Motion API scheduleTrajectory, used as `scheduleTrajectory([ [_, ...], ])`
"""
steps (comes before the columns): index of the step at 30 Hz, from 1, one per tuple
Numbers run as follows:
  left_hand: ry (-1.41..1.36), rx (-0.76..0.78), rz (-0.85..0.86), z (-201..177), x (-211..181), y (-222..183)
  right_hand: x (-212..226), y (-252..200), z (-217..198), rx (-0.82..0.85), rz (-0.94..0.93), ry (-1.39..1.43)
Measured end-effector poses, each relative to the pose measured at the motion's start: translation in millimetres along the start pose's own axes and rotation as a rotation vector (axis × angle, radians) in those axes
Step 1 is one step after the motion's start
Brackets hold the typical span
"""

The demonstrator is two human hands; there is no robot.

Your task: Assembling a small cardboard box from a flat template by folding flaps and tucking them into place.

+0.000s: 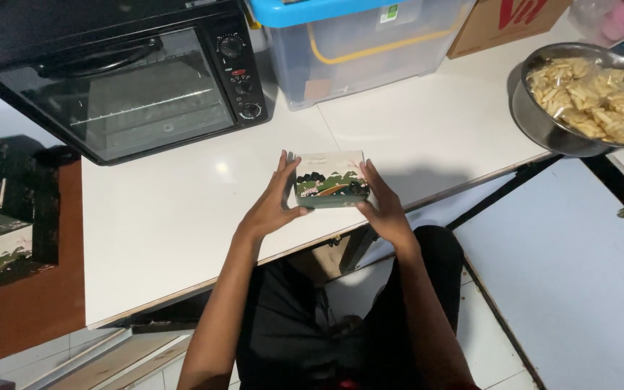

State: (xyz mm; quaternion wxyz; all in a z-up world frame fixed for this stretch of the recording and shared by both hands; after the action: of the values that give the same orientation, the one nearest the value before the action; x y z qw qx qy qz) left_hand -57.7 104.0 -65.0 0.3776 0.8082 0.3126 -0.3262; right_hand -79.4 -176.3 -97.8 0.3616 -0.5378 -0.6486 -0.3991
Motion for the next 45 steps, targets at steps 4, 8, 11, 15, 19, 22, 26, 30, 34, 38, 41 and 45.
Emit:
scheduleTrajectory([
  [4,0.202,-0.111,0.103,6.7,-27.6,7.0,2.0,-3.8,5.3,-0.241,-0.182,-0.107],
  [8,0.496,-0.133,0.163,14.8,-30.4,18.3,17.6,-5.4,9.0,-0.33,-0.327,-0.368],
  [11,0.492,-0.021,0.17,25.5,-15.4,18.5,14.6,-8.1,15.8,-0.194,-0.313,-0.512],
  [15,0.145,-0.059,0.028,27.3,-19.5,20.1,2.7,-6.9,15.0,-0.092,-0.115,-0.209],
  [19,-0.052,-0.253,-0.139,34.0,-39.0,2.6,42.3,-15.5,30.5,-0.065,0.213,0.064],
  [22,-0.141,-0.477,-0.248,34.0,-51.1,-17.3,51.7,-29.8,50.0,-0.013,0.18,0.196],
  [26,-0.27,-0.86,-0.285,9.8,-75.5,-50.6,66.3,-57.7,90.2,0.182,0.06,0.418],
  [30,-0.367,-0.971,-0.244,-29.8,-79.8,-92.6,70.9,-67.7,120.1,0.288,-0.136,0.558],
  [34,-0.291,-1.143,-0.248,-98.9,-46.7,-156.7,90.7,-69.5,114.8,0.421,-0.219,0.459],
  [38,0.162,-1.256,-0.15,-215.6,-33.2,-238.6,59.6,-69.0,85.2,0.317,-0.063,0.271],
  [41,0.187,-1.268,-0.286,-306.1,15.4,-314.8,29.3,-83.2,48.0,0.232,0.167,0.139],
  [45,0.502,-1.218,-0.524,-355.9,13.3,-349.8,-14.9,-109.7,5.7,0.109,0.372,0.005],
])
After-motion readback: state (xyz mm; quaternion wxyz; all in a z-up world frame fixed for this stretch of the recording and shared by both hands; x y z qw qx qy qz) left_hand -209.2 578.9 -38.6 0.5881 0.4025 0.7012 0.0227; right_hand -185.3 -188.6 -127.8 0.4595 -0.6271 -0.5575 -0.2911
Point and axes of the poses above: each hand's wrist, its own y-axis towards the middle knuckle, its own z-axis out of the palm, x = y × z, the point moved 1 cm from there along y, towards the middle knuckle, and after that the axes turned 14 degrees about z, right-handed, at the moved point
